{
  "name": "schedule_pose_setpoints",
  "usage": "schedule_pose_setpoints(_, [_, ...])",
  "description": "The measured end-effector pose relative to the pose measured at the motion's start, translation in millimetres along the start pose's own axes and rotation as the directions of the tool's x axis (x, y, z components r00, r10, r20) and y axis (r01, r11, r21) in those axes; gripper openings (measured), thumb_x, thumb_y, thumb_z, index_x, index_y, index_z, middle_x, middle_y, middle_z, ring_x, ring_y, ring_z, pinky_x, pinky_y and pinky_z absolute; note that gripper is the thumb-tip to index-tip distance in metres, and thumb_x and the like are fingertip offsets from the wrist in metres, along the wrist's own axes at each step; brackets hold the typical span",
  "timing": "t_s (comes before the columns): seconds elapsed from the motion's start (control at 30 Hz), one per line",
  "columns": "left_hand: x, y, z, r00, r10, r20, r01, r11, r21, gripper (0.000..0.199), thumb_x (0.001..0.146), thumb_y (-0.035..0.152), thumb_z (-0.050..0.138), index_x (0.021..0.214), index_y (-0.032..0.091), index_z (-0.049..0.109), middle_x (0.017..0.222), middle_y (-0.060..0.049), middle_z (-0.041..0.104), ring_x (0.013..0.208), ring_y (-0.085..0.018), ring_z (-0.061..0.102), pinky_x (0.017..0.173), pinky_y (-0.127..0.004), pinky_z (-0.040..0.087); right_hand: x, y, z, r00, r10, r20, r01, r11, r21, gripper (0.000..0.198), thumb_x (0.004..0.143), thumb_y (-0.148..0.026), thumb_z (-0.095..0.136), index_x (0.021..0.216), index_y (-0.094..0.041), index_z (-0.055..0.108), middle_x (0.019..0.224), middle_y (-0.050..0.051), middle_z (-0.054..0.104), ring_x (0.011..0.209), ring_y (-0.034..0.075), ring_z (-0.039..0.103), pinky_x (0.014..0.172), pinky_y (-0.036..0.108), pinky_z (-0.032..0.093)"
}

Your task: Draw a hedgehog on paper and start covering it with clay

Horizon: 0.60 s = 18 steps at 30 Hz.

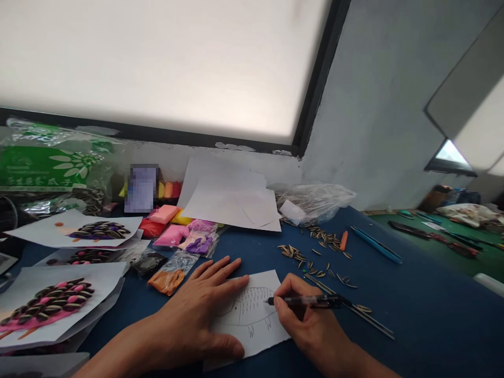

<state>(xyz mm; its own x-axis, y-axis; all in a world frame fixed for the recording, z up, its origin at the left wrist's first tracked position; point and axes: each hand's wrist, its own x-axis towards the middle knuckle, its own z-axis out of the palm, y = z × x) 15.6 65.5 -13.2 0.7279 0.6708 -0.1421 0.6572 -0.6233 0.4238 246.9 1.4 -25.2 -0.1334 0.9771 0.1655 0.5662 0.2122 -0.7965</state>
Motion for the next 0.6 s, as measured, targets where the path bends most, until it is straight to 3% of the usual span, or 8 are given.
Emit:
schedule_pose_setpoints(0.27, [-0.1, 0.4, 1.1, 1.0, 0.014, 0.001, -0.014, 1.0, -0.006, 0.098, 0.07, 0.073, 0.073, 0.151, 0.031, 0.036, 0.162, -0.008, 0.015, 0.148, -0.04, 0.011, 0.115, -0.065, 0.017, -1.4, -4.2, 0.0, 0.997, 0.047, 0.065, -0.049, 0.998, 0.029, 0.016, 0.094, -0.027, 0.052, 0.079, -0.021, 0.053, 0.063, -0.004, 0.051, 0.054, 0.012, 0.044, 0.05, 0.023, 0.035])
schedule_pose_setpoints(0.6, [0.7, -0.2, 0.7, 1.0, 0.011, 0.005, -0.011, 1.0, -0.013, 0.099, 0.07, 0.073, 0.073, 0.151, 0.032, 0.035, 0.162, -0.007, 0.014, 0.148, -0.04, 0.01, 0.115, -0.065, 0.016, 0.7, -6.2, 0.0, 0.999, 0.029, 0.035, -0.029, 1.0, 0.001, 0.017, 0.092, -0.028, 0.051, 0.076, -0.021, 0.051, 0.062, -0.004, 0.05, 0.053, 0.012, 0.043, 0.048, 0.023, 0.034])
